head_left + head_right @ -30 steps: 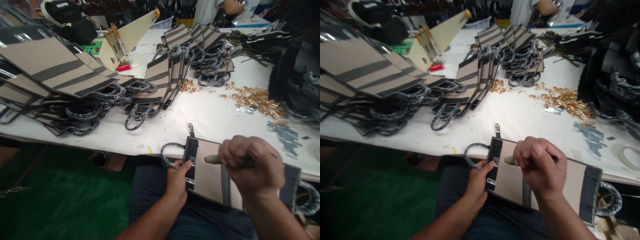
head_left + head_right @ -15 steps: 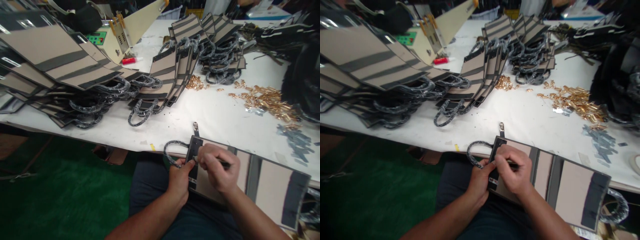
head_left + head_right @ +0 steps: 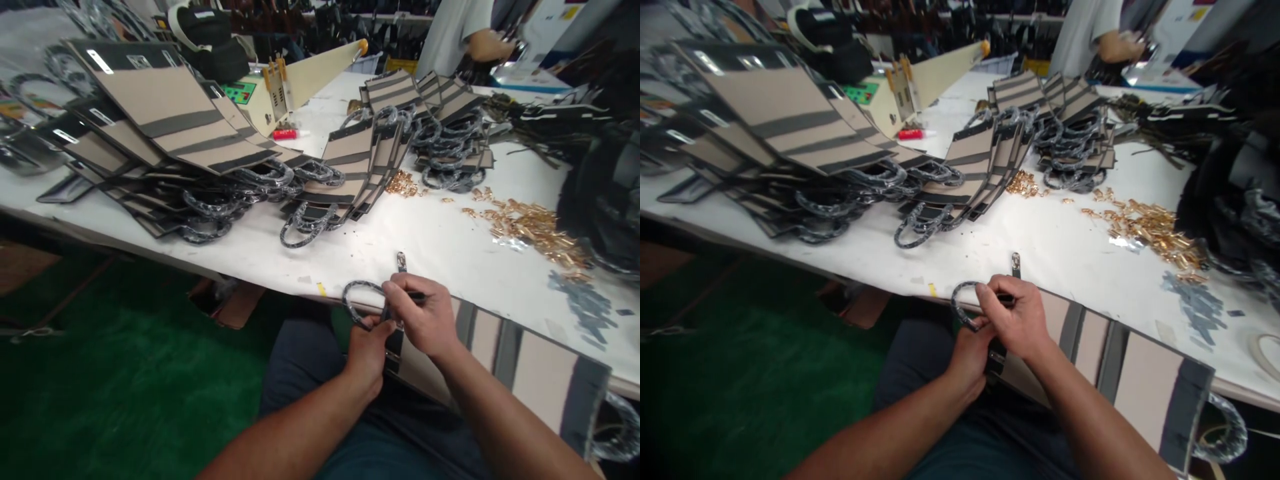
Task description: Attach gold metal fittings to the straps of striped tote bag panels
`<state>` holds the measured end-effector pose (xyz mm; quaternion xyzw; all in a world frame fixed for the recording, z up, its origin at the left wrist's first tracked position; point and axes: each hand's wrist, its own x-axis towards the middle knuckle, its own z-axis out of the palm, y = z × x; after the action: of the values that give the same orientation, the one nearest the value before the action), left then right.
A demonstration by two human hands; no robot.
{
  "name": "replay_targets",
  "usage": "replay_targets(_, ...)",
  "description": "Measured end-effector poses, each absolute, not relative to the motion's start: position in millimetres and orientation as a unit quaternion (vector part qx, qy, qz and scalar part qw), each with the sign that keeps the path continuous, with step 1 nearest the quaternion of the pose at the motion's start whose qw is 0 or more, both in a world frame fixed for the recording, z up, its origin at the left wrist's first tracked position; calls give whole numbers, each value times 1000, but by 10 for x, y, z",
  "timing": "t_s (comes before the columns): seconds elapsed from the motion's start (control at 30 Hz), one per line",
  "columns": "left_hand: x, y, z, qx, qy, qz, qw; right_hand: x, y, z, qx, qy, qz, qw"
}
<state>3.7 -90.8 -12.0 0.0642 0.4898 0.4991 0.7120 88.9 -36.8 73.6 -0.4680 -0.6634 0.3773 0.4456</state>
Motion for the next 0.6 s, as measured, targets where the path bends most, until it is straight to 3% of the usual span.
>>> replay_targets(0.13,40,-901,-131,66,487,500,713,885,-355,703,-448,-713,339,420)
replay_targets(0.27,35,-904,-151,57,496,494,712,1055,-398,625,-453,-671,376,450)
replay_targets(0.37,33,-910,-167,52,501,488,712,1142,-468,760,-410,-607,424,532)
replay_targets(0.5,37,-907,-168,69,508,477,714,1127,-533,929,-333,-567,385,648)
replay_targets(0.6,39,-900,-147,75,518,479,705,1119,-538,744,-396,-587,370,602)
